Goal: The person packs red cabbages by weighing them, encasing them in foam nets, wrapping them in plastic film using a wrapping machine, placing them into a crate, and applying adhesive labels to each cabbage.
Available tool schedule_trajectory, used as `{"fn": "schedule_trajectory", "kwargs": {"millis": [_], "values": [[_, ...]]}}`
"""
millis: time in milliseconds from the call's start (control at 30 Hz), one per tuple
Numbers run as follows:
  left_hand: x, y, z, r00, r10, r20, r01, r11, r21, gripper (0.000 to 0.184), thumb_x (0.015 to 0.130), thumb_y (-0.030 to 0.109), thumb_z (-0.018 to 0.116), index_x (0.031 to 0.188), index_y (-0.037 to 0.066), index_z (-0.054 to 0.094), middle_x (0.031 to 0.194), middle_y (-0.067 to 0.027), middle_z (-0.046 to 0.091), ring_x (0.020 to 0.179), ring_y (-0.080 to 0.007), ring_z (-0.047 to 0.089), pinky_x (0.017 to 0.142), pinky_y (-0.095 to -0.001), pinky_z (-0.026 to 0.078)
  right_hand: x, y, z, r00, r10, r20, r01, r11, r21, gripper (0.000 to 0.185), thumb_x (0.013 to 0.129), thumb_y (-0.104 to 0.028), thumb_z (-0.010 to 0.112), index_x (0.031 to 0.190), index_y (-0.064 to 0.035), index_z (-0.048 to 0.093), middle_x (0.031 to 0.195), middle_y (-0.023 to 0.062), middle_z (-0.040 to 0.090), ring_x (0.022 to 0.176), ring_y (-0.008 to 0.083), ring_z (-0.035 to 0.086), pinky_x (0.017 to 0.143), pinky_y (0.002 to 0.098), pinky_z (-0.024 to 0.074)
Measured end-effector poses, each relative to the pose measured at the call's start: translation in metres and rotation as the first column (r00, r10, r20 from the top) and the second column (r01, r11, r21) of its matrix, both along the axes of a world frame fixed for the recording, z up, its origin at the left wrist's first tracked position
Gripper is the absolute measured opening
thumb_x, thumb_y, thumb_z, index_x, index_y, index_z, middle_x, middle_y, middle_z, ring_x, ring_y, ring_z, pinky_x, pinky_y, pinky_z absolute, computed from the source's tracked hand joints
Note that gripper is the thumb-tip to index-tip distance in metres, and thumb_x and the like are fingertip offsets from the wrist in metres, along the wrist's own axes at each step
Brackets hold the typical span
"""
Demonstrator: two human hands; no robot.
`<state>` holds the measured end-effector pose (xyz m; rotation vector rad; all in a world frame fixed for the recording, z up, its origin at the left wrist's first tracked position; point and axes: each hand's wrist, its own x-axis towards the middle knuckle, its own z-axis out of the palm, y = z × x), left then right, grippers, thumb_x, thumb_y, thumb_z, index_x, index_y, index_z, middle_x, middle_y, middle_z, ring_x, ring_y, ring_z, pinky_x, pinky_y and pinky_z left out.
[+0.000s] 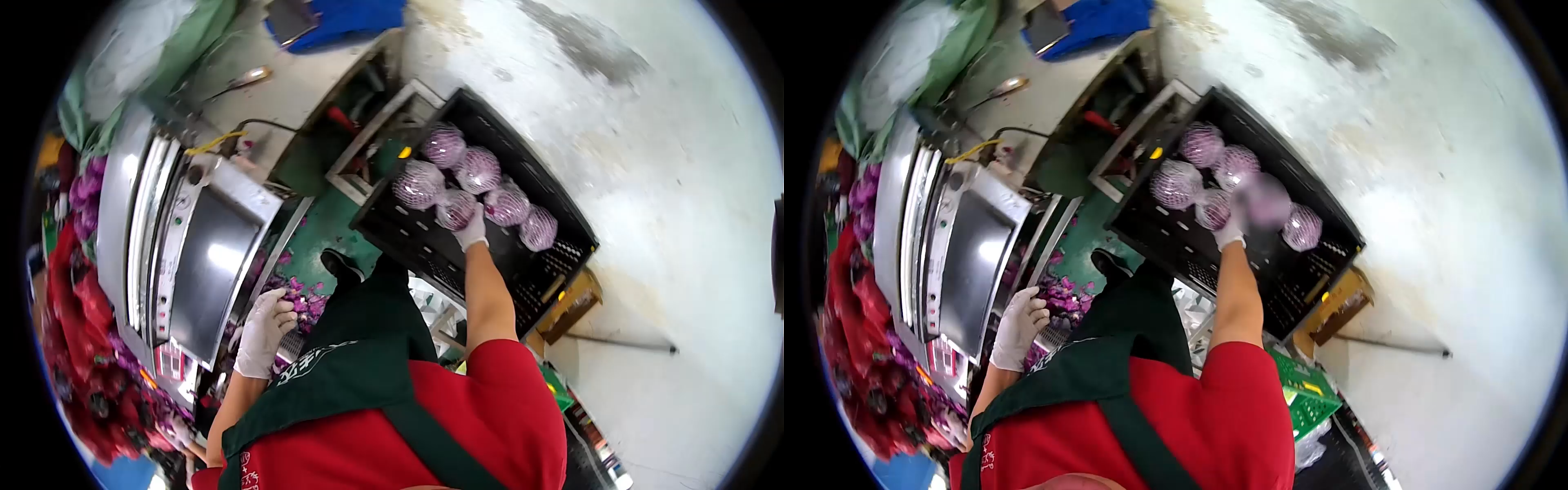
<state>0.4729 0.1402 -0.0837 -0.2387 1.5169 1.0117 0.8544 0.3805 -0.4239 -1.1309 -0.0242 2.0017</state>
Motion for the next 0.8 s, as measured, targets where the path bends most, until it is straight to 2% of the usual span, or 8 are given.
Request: {"fn": "schedule_trajectory", "kwargs": {"millis": [67,133,167,333,433,567,700,800], "values": [[0.002,-0.002,0.009,0.998,0.056,-0.031,-0.056,0.998,0.009,0.026,0.095,0.028,0.054,0.114,0.009,0.057,0.089,-0.0052,0.062,0.08,-0.0166,0.062,0.071,-0.0279,0.05,-0.001,0.0,0.017,0.909,0.194,0.37,-0.232,0.971,0.06,0.043,0.098,-0.035,0.035,0.125,-0.0054,0.05,0.132,0.0107,0.052,0.118,0.0277,0.052,0.101,0.0412,0.0416],[-0.001,-0.009,0.01,0.989,0.082,-0.123,-0.081,0.997,0.014,0.026,0.096,0.028,0.053,0.114,0.009,0.056,0.092,-0.0056,0.063,0.083,-0.0165,0.062,0.074,-0.0269,0.049,0.028,0.01,-0.003,0.545,0.389,0.743,-0.627,0.777,0.053,0.038,0.094,-0.019,0.044,0.129,-0.005,0.05,0.129,0.0103,0.054,0.114,0.0257,0.054,0.098,0.0348,0.0438],[-0.004,-0.013,0.02,0.978,0.076,-0.196,-0.056,0.993,0.108,0.025,0.097,0.027,0.053,0.112,0.008,0.057,0.094,-0.0065,0.063,0.084,-0.015,0.062,0.075,-0.026,0.049,-0.003,0.021,0.053,0.876,0.31,0.369,-0.266,0.949,-0.167,0.041,0.093,-0.014,0.048,0.132,-0.005,0.049,0.125,0.0101,0.057,0.11,0.0226,0.055,0.096,0.0336,0.0443],[-0.036,-0.044,0.052,0.849,0.323,-0.417,-0.19,0.925,0.33,0.021,0.096,0.017,0.054,0.113,0.005,0.057,0.095,-0.0033,0.062,0.091,-0.0102,0.059,0.082,-0.0251,0.047,-0.098,0.008,0.111,0.197,-0.049,0.979,-0.745,0.642,0.182,0.037,0.098,-0.017,0.043,0.128,0.0035,0.05,0.133,0.0183,0.051,0.12,0.0299,0.049,0.106,0.0367,0.0353],[-0.08,-0.091,0.062,0.678,0.584,-0.446,-0.327,0.783,0.529,0.021,0.093,0.01,0.058,0.112,0.002,0.056,0.093,-0.0018,0.059,0.088,-0.0092,0.056,0.083,-0.0243,0.046,-0.229,-0.035,0.221,0.425,0.02,0.905,-0.826,0.418,0.378,0.044,0.098,-0.023,0.044,0.135,0.0012,0.042,0.141,0.0175,0.042,0.13,0.0278,0.039,0.11,0.0407,0.0273],[-0.175,-0.179,0.064,0.353,0.716,-0.602,-0.487,0.69,0.535,0.019,0.091,0.013,0.061,0.109,0.005,0.058,0.099,-0.001,0.06,0.09,-0.0074,0.055,0.085,-0.0224,0.045,-0.346,-0.07,0.291,0.793,0.341,0.504,-0.447,0.888,0.103,0.058,0.088,-0.04,0.036,0.138,-0.0112,0.039,0.144,0.0107,0.039,0.135,0.0284,0.033,0.108,0.0513,0.0255],[-0.313,-0.299,0.056,0.0,0.639,-0.769,-0.609,0.61,0.507,0.036,0.087,0.02,0.066,0.116,0.003,0.054,0.107,-0.0102,0.059,0.096,-0.0183,0.058,0.086,-0.0307,0.047,-0.365,-0.054,0.279,0.913,0.328,0.244,-0.345,0.938,0.028,0.054,0.088,-0.038,0.033,0.132,-0.0124,0.05,0.137,0.0072,0.048,0.128,0.0281,0.043,0.1,0.0514,0.0372],[-0.438,-0.388,0.016,-0.202,-0.136,-0.97,-0.683,0.729,0.04,0.064,0.077,0.033,0.074,0.128,0.006,0.048,0.122,-0.0222,0.053,0.109,-0.0333,0.055,0.094,-0.0392,0.045,-0.389,-0.06,0.281,0.877,0.342,0.339,-0.374,0.927,0.032,0.053,0.088,-0.038,0.034,0.131,-0.0123,0.051,0.136,0.0072,0.049,0.126,0.028,0.044,0.099,0.0509,0.038]]}}
